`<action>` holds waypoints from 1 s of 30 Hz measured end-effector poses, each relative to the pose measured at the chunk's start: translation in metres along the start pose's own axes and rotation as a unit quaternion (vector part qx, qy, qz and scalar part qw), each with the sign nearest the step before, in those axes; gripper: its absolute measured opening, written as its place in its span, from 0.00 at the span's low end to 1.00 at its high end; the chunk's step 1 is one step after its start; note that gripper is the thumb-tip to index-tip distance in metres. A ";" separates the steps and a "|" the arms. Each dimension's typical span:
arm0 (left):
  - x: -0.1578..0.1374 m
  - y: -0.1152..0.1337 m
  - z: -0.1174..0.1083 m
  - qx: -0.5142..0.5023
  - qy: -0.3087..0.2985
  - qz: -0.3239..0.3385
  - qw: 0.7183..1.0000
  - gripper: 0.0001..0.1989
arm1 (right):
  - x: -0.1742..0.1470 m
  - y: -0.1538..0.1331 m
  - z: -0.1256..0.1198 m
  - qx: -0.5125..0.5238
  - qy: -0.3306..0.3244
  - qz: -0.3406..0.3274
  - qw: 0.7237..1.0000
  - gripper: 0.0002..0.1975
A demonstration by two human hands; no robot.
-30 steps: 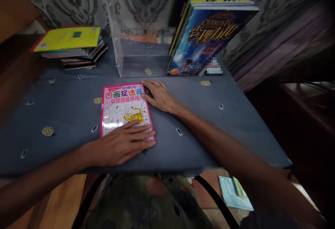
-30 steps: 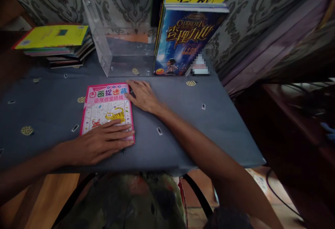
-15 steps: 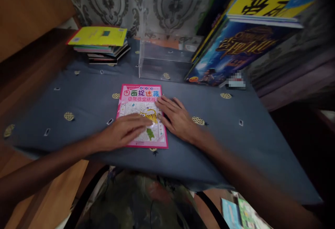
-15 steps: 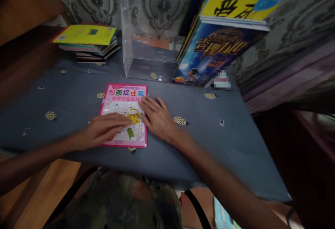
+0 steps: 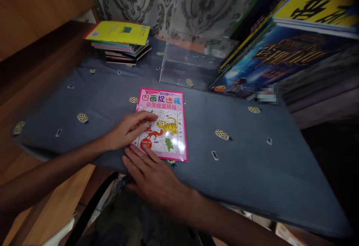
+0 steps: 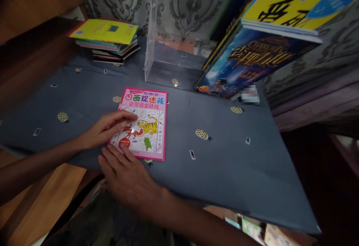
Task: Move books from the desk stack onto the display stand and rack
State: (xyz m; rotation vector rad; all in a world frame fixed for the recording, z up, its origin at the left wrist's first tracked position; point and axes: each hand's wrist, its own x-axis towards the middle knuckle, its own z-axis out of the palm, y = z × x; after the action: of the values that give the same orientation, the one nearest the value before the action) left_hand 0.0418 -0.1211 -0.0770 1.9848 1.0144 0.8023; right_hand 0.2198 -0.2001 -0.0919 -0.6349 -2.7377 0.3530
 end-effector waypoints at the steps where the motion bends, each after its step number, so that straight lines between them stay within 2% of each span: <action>1: 0.000 -0.001 0.000 0.007 -0.001 0.006 1.000 0.15 | -0.009 0.003 -0.002 0.002 0.003 0.010 1.000 0.28; 7: -0.001 -0.004 0.002 0.055 -0.002 0.050 0.997 0.15 | -0.084 0.021 -0.023 -0.015 0.015 0.113 0.993 0.33; 10: -0.009 0.004 0.009 0.136 -0.048 0.103 0.984 0.20 | -0.104 0.025 -0.024 -0.049 0.027 0.133 0.989 0.35; 14: -0.021 0.014 0.019 0.280 -0.149 0.134 0.939 0.39 | -0.107 0.027 -0.022 -0.075 0.040 0.125 0.988 0.34; 16: -0.019 0.012 0.018 0.317 -0.176 0.130 0.923 0.43 | -0.105 0.029 -0.024 -0.075 0.043 0.117 0.989 0.33; 19: -0.001 -0.002 0.008 0.331 -0.193 0.111 0.917 0.43 | -0.104 0.032 -0.027 -0.069 0.048 0.105 0.991 0.35; 25: 0.051 -0.038 -0.016 0.349 -0.149 0.081 0.922 0.38 | -0.103 0.037 -0.034 -0.063 0.061 0.081 0.993 0.35; 30: 0.061 -0.048 -0.017 0.366 -0.131 0.095 0.916 0.36 | -0.097 0.048 -0.037 -0.095 0.082 0.131 0.983 0.25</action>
State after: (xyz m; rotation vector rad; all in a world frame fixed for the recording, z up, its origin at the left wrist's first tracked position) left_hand 0.0401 -0.0440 -0.0963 2.7702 1.0604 0.2277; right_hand 0.3340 -0.1964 -0.0951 -1.0326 -2.5526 0.0908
